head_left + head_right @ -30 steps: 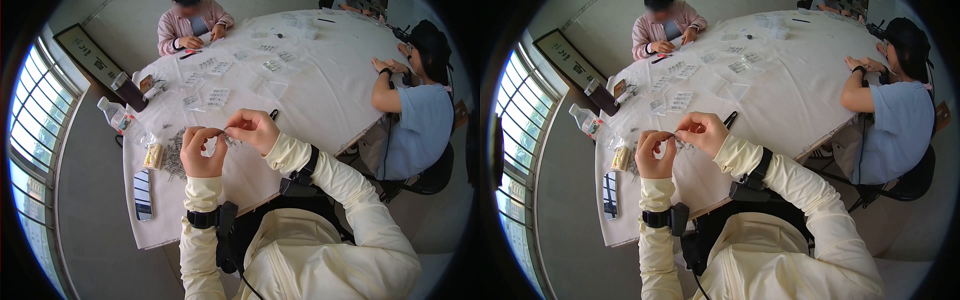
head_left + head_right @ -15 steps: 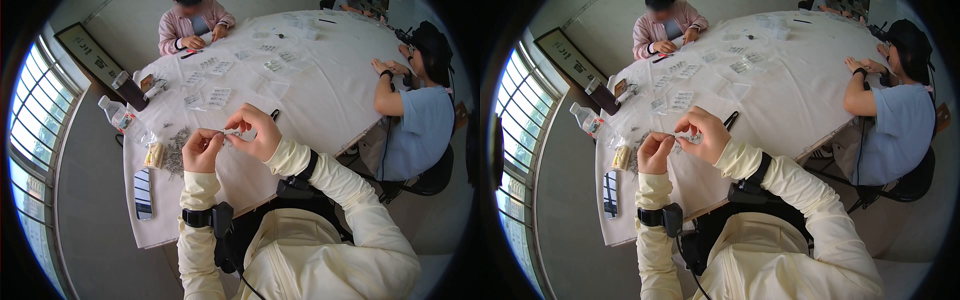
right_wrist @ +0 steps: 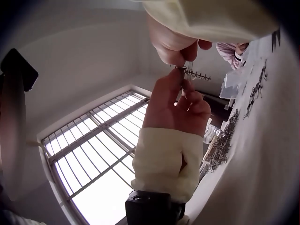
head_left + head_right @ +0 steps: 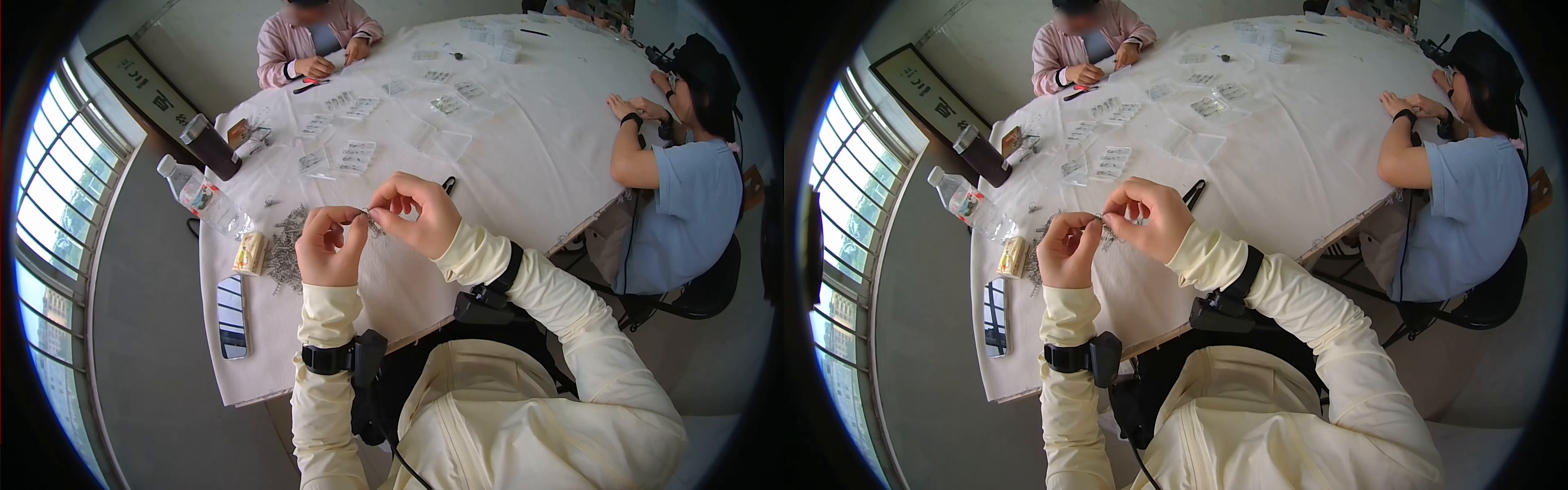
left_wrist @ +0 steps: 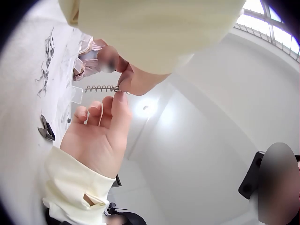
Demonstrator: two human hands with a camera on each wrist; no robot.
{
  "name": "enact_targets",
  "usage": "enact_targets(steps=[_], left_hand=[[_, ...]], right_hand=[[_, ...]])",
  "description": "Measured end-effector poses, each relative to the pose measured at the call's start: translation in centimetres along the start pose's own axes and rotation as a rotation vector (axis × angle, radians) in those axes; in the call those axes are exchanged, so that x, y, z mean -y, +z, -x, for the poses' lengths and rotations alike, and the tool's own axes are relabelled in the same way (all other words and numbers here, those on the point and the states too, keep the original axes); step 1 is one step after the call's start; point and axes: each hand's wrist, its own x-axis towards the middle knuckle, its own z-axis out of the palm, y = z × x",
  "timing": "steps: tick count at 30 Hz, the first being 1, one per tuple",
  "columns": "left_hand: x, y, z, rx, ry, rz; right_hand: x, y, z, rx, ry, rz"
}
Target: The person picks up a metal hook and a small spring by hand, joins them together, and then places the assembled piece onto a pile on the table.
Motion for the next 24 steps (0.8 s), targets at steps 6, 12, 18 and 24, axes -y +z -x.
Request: enact_targets(steps=[6,12,18,24], left_hand=[[-0.3,0.3,0.1,-0.017,-0.019,0.039],[-1.5,-0.2,-0.1,-0.055,0.185,-0.306],[-2.1,-0.3,0.0,-0.009,0.292,-0.497],[-2.1,-0.3,0.0,0.036,0.248,-0.375]], right_hand=[[-0.6,0.4,0.1,0.04,0.208,-0.311],[0.0,-0.1,-0.1,0.06,0.259,-0.24],[-0.3,-0.1,0.0,0.047,0.081,-0.063],[-0.7,0.2,0.0,0.034,0.332,-0.371]])
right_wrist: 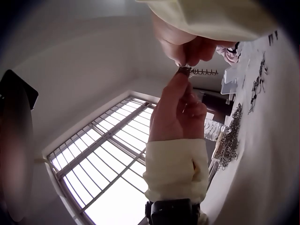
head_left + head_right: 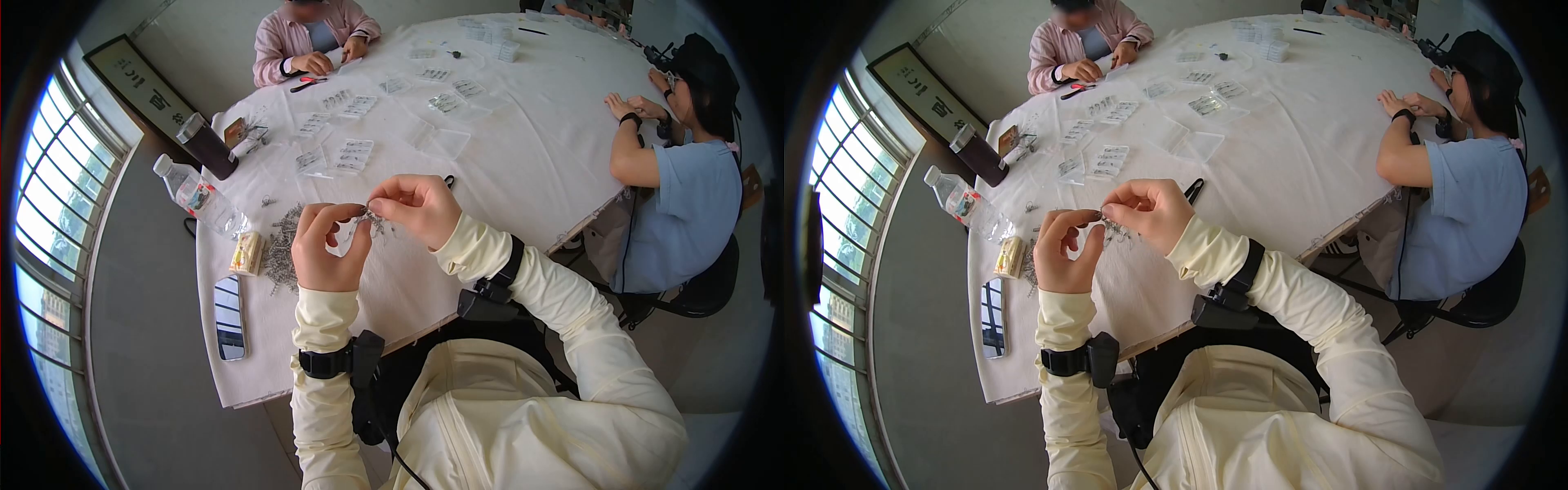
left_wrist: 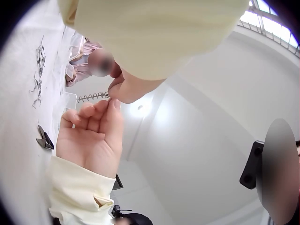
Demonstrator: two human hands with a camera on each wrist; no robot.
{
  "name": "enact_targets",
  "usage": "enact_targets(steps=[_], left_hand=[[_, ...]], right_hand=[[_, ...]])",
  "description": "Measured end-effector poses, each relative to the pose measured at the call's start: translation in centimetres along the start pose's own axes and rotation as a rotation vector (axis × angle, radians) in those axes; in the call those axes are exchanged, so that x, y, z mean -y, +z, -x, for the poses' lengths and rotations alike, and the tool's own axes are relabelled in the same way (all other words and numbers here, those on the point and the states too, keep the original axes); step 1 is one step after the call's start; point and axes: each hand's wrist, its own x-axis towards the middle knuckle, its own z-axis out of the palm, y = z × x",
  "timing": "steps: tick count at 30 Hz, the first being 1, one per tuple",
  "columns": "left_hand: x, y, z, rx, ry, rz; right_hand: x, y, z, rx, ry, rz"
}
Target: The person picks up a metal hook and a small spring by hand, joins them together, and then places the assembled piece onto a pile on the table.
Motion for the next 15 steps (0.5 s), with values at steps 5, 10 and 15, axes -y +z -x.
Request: enact_targets(steps=[5,10,15], left_hand=[[0.14,0.1,0.0,-0.057,0.012,0.004],[0.11,0.38,-0.19,-0.132,0.04,-0.029],[-0.42,0.43,-0.15,-0.13,0.113,-0.125]], right_hand=[[-0.27,-0.37,-0.17,0.034,0.041,-0.143],[-0.02,-0.26,-0.1,0.061,0.061,-0.18],[0.06,-0.09,0.01,0.059,0.066,-0.184]])
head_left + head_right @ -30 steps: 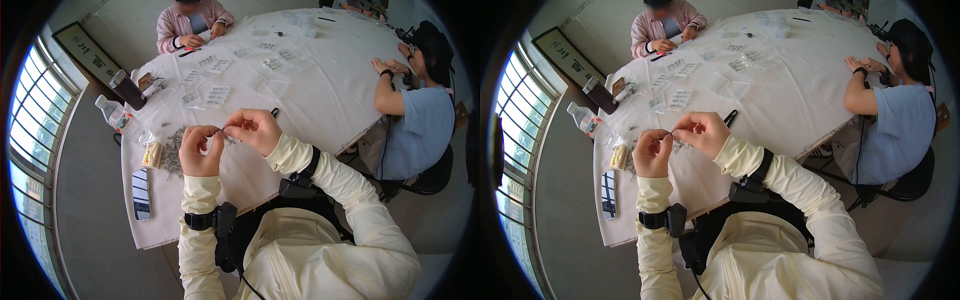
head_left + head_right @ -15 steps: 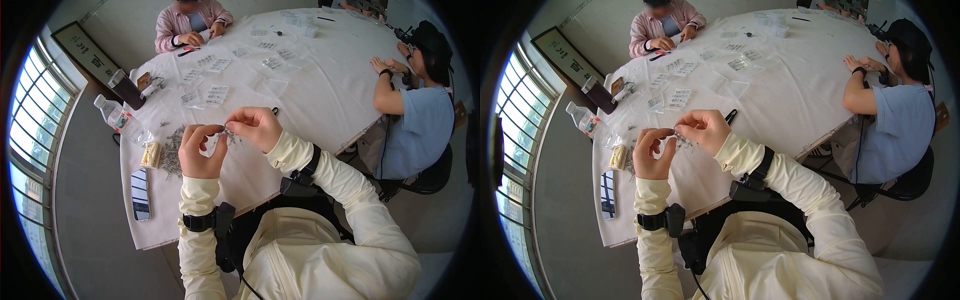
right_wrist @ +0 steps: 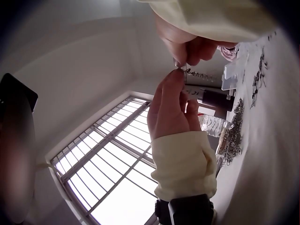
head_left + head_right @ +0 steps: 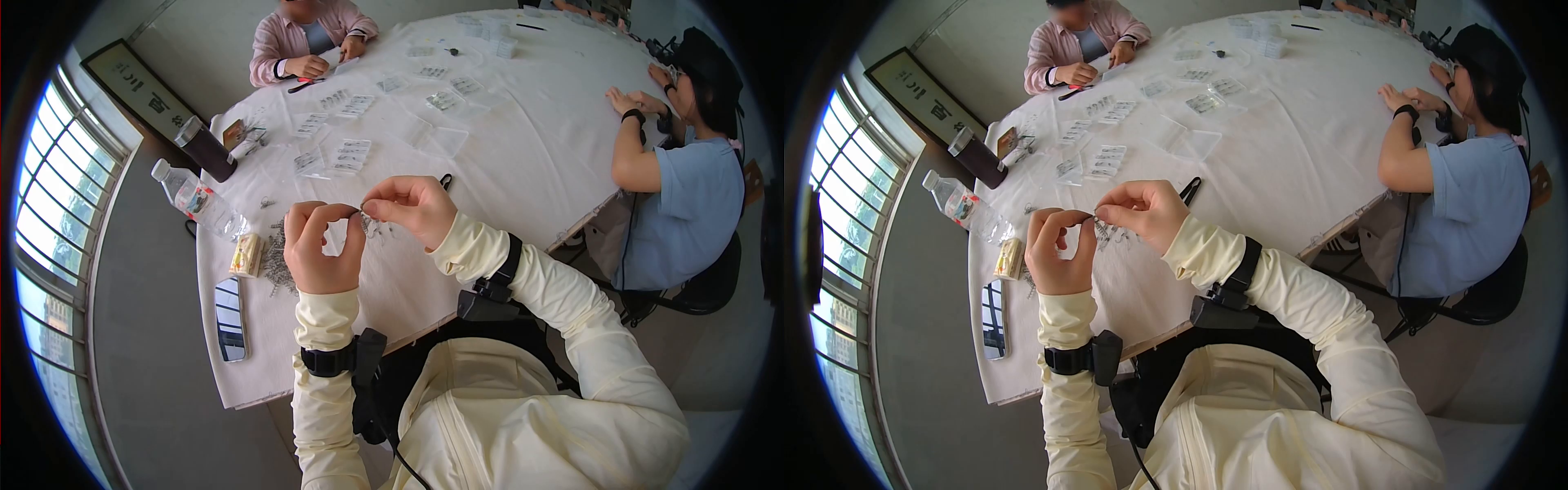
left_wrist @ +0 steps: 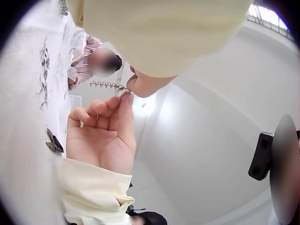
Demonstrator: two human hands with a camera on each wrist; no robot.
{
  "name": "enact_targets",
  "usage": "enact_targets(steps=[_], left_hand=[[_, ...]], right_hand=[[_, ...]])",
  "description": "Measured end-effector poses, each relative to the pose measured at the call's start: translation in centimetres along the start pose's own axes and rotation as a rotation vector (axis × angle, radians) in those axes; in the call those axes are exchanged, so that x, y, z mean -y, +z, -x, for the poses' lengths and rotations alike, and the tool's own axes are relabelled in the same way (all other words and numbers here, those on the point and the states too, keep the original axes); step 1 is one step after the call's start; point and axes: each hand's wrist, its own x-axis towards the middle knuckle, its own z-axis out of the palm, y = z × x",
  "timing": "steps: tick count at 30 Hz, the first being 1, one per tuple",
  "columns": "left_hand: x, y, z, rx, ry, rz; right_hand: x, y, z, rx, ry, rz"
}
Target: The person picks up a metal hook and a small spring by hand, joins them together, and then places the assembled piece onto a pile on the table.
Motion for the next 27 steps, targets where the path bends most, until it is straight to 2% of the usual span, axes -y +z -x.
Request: enact_targets(steps=[3,5,6,8,12,18,20,21,23,27], left_hand=[[0.1,0.0,0.0,0.003,0.037,-0.034],[0.4,0.1,0.0,-0.009,-0.083,0.094],[0.5,0.1,0.0,-0.009,-0.083,0.094],[0.5,0.0,0.0,-0.017,-0.149,0.167],[0.5,0.0,0.1,-0.018,-0.171,0.159],[-0.8,0.4,0.2,-0.086,-0.052,0.035],[-1.0,0.3,0.2,-0.127,0.104,-0.136],[-1.1,0.4,0.1,-0.125,0.105,-0.136],[-1.2,0.5,0.1,-0.182,0.226,-0.184],[-1.8,0.3,0.1,-0.16,0.269,-0.27]], right_hand=[[0.1,0.0,0.1,0.001,0.006,0.018],[0.5,0.2,0.2,-0.067,-0.087,0.188],[0.8,0.3,0.3,-0.067,-0.087,0.188],[1.3,0.4,0.6,-0.135,-0.484,0.558],[0.9,0.9,0.7,-0.124,-0.504,0.563],[1.2,0.9,1.0,-0.114,-0.33,0.496],[1.0,0.8,0.9,-0.117,-0.333,0.46],[1.0,0.8,0.9,-0.119,-0.333,0.459],[1.0,0.8,0.9,-0.135,-0.337,0.449],[0.8,0.5,0.8,-0.11,-0.306,0.388]])
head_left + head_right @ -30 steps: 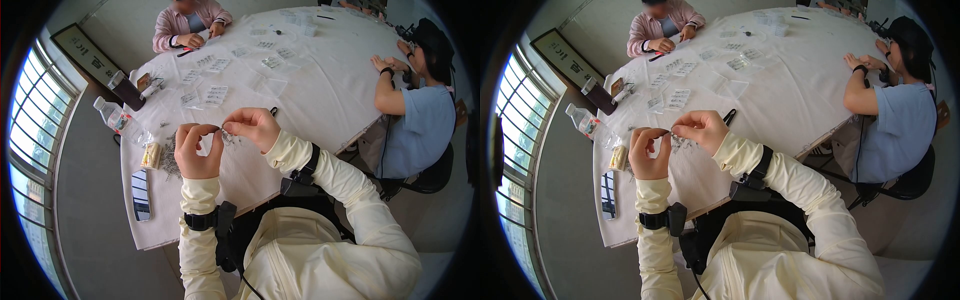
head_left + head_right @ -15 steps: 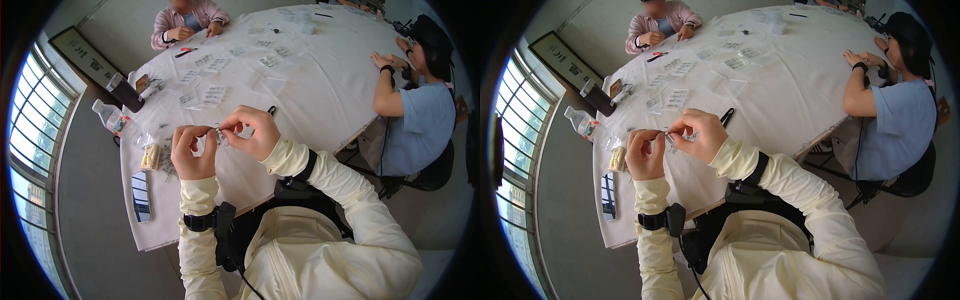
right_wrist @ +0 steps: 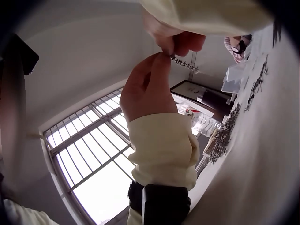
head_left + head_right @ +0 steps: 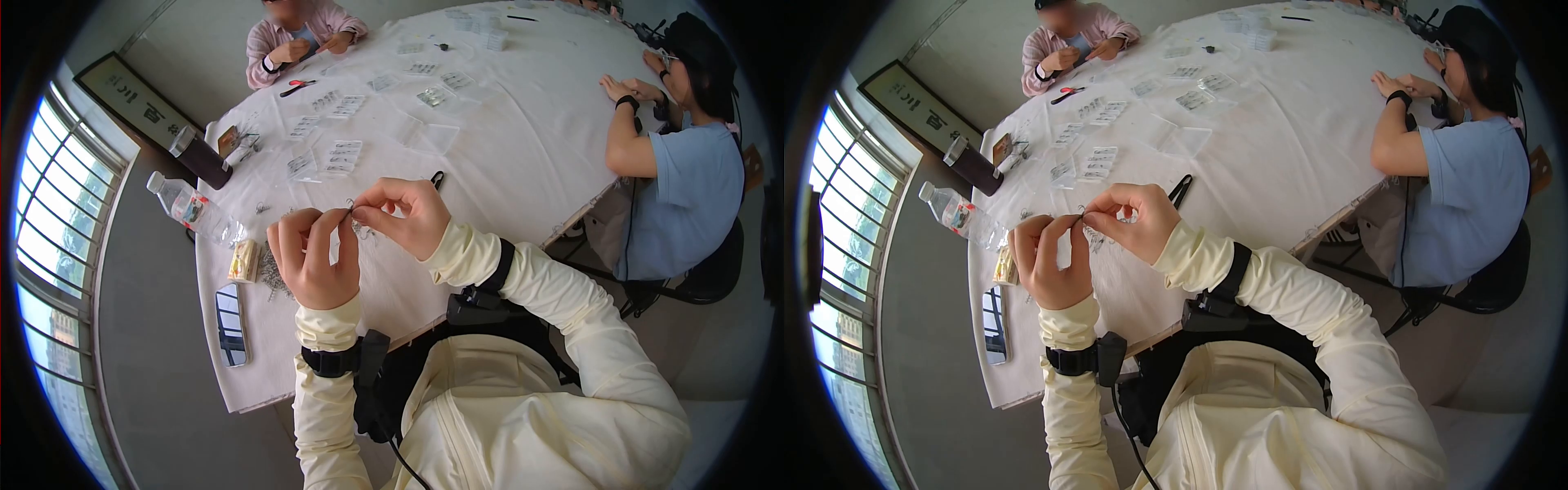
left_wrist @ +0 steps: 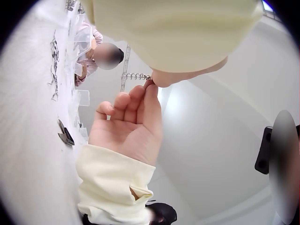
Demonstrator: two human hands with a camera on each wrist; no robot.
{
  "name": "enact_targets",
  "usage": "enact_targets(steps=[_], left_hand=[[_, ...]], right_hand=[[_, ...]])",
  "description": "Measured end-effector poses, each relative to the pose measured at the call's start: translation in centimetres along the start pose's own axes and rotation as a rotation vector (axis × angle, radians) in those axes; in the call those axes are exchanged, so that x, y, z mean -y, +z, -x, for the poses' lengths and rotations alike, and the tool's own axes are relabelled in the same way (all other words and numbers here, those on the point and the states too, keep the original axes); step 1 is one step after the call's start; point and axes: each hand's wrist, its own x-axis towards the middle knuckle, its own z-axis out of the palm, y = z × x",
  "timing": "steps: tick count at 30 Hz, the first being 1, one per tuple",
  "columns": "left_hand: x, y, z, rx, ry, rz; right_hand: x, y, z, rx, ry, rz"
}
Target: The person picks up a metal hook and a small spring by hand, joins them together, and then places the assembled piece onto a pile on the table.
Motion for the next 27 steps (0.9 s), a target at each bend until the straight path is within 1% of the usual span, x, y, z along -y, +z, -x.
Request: enact_targets(steps=[2,3,5,6,8,11,15,17,21,23,24,27], left_hand=[[-0.1,0.0,0.0,0.001,0.038,-0.028],[0.0,0.0,0.0,0.002,0.039,-0.028],[0.1,-0.1,0.0,0.018,0.047,-0.02],[0.3,0.0,0.0,0.018,0.047,-0.019],[0.7,0.2,-0.1,-0.017,0.131,-0.001],[0.6,0.1,-0.1,-0.011,0.124,0.028],[0.4,0.0,-0.1,-0.003,0.129,0.048],[0.0,-0.1,0.1,0.036,0.05,0.074],[0.1,0.2,0.1,0.018,0.043,0.064],[0.2,0.4,0.2,0.014,0.006,0.077],[0.2,0.4,0.3,0.014,0.006,0.076],[0.4,0.4,0.4,0.019,-0.037,0.091]], right_hand=[[-0.1,-0.1,0.0,0.067,0.059,-0.048],[-0.2,-0.1,0.0,0.066,0.059,-0.049],[-0.5,0.1,0.0,0.071,0.108,-0.138],[-0.8,0.1,0.0,0.069,0.108,-0.138],[-1.1,0.2,0.1,0.073,0.08,-0.172],[-0.5,0.0,0.1,0.08,0.059,-0.125],[-0.3,0.0,0.3,0.072,0.06,-0.136],[-0.4,0.1,0.4,0.044,0.035,-0.141],[-0.1,0.1,0.4,0.033,0.018,-0.12],[0.2,-0.1,0.3,0.026,-0.034,0.005],[0.2,-0.1,0.2,0.027,-0.034,0.005],[0.2,0.0,0.2,-0.028,-0.073,0.03]])
